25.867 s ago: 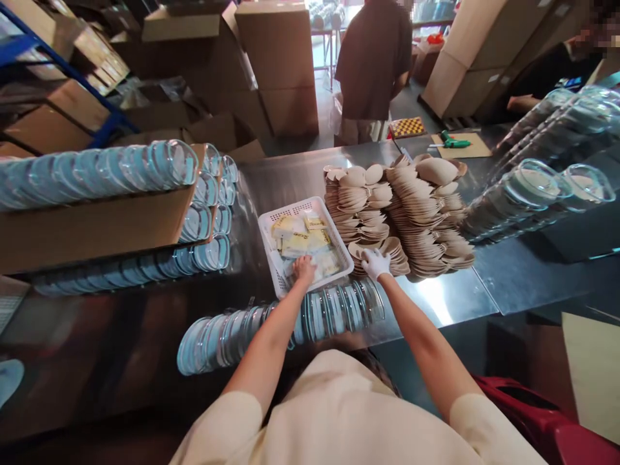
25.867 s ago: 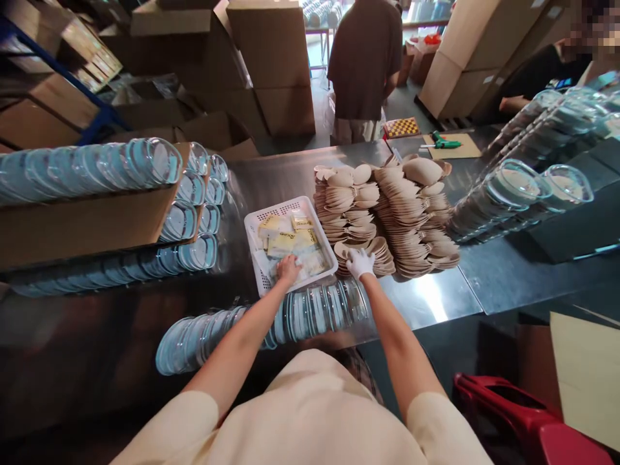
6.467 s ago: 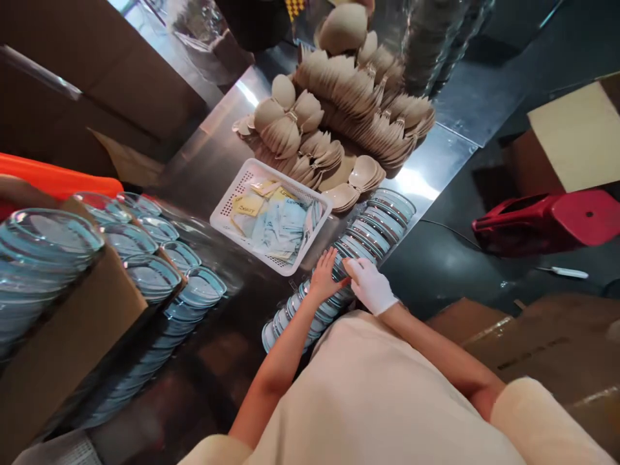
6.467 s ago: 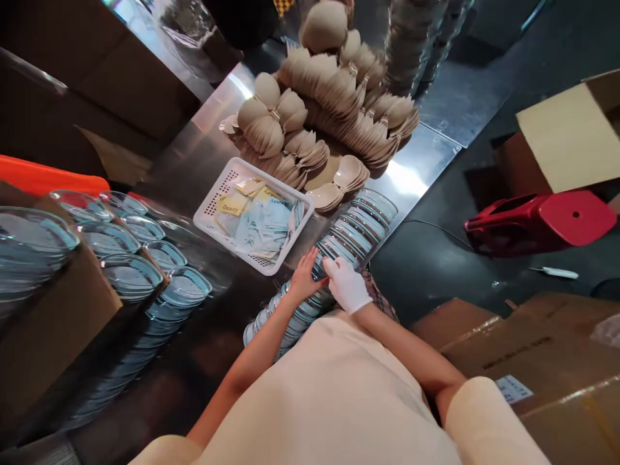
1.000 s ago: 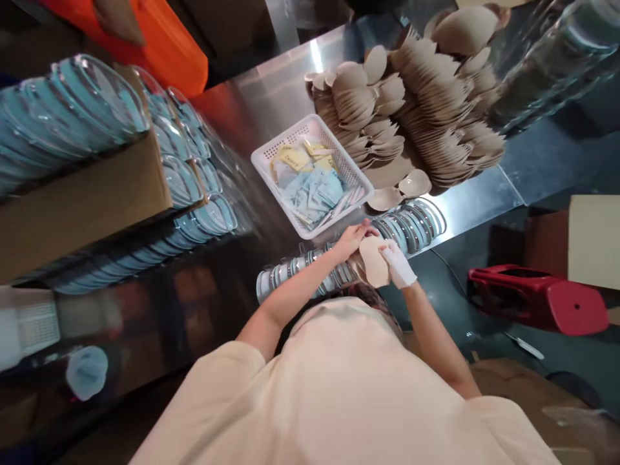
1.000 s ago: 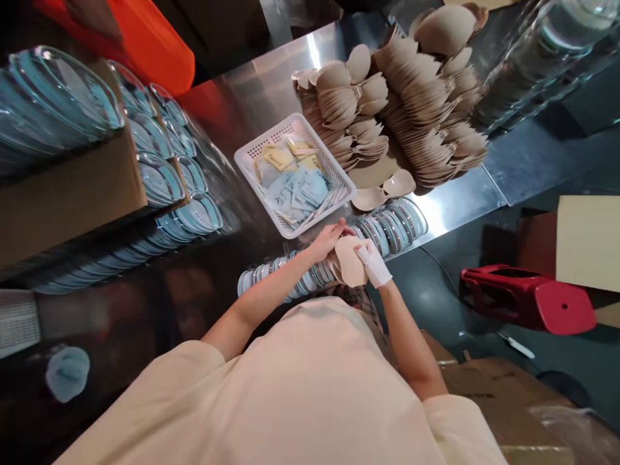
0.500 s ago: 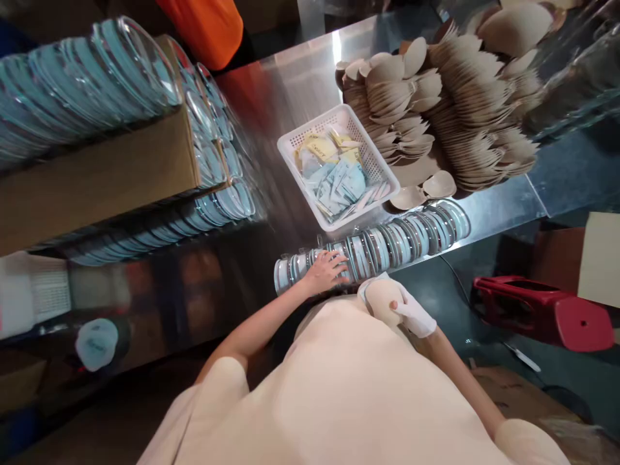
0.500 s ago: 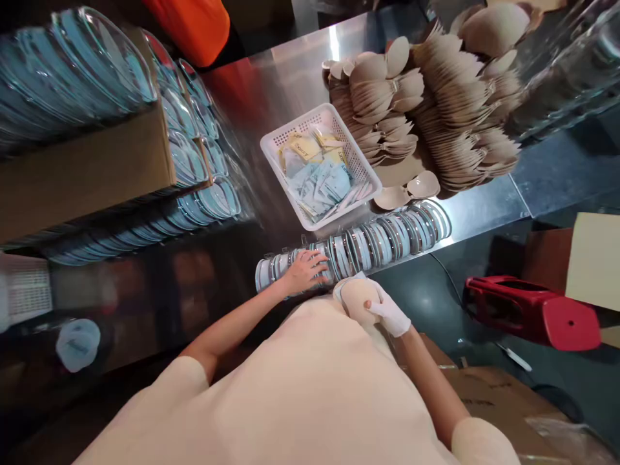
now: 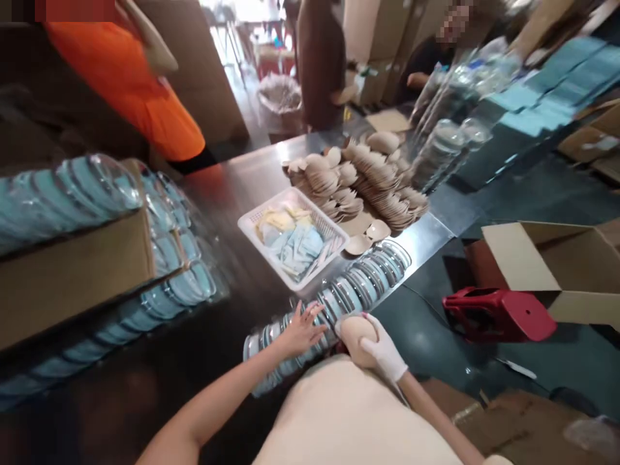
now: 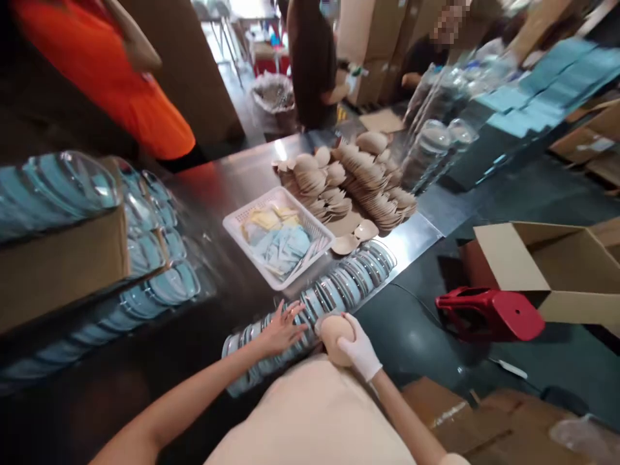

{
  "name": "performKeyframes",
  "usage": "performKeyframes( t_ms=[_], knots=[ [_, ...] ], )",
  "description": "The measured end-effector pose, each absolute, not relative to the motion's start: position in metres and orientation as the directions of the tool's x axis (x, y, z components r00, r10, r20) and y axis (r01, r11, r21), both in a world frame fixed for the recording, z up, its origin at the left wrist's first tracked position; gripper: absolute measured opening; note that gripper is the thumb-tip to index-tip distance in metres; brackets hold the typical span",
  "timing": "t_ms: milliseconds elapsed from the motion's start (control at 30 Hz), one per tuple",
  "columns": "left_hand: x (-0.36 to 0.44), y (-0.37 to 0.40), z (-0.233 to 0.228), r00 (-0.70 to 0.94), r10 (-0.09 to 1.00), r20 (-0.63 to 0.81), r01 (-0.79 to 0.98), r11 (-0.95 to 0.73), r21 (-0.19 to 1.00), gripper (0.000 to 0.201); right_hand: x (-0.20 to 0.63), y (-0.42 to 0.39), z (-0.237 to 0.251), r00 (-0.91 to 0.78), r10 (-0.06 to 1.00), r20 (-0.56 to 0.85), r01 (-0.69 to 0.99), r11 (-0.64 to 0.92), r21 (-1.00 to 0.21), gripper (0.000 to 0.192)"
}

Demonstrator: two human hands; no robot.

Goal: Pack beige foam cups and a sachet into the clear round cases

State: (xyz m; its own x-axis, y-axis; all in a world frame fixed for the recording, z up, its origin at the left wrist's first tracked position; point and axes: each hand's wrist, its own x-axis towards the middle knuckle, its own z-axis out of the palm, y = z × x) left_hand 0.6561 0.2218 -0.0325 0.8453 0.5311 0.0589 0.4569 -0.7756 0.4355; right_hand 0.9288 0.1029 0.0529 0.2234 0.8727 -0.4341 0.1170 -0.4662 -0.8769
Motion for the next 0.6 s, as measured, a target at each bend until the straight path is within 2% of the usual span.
performKeyframes(
  t_ms=[67,100,200,267,333,433,533,600],
  knots=[
    [0.660,0.223,-0.037,0.850,0.522,0.072,0.440,-0.778,0.449,0.020,0.916,0.112,0.055,0.200,0.922,-0.333,0.328,-0.383,-0.864,0.071],
    [0.661,0.224,-0.038,0.849,0.523,0.071,0.437,-0.772,0.462,0.019,0.906,0.118,0.057,0.164,0.935,-0.314,0.454,-0.354,-0.818,0.069],
    [0.662,0.227,-0.038,0.839,0.542,0.049,0.442,-0.730,0.522,0.018,0.868,0.139,0.059,0.066,0.926,-0.373,0.774,-0.283,-0.566,0.062],
    [0.661,0.229,-0.040,0.838,0.544,0.031,0.435,-0.702,0.564,0.019,0.838,0.157,0.051,0.030,0.912,-0.409,0.884,-0.215,-0.416,0.056],
    [0.659,0.231,-0.043,0.844,0.537,0.010,0.427,-0.682,0.594,0.028,0.813,0.174,0.034,0.010,0.928,-0.371,0.930,-0.145,-0.337,0.053],
    [0.657,0.232,-0.049,0.828,0.560,-0.019,0.458,-0.657,0.599,0.041,0.801,0.183,0.006,-0.004,0.975,-0.222,0.940,-0.072,-0.333,0.042],
    [0.658,0.231,-0.049,0.803,0.596,0.004,0.484,-0.655,0.580,0.028,0.825,0.166,-0.013,-0.049,0.998,-0.049,0.908,0.024,-0.418,0.025],
    [0.660,0.229,-0.047,0.798,0.602,0.026,0.480,-0.662,0.576,0.024,0.847,0.149,-0.021,-0.074,0.995,0.065,0.891,0.095,-0.444,0.024]
  ],
)
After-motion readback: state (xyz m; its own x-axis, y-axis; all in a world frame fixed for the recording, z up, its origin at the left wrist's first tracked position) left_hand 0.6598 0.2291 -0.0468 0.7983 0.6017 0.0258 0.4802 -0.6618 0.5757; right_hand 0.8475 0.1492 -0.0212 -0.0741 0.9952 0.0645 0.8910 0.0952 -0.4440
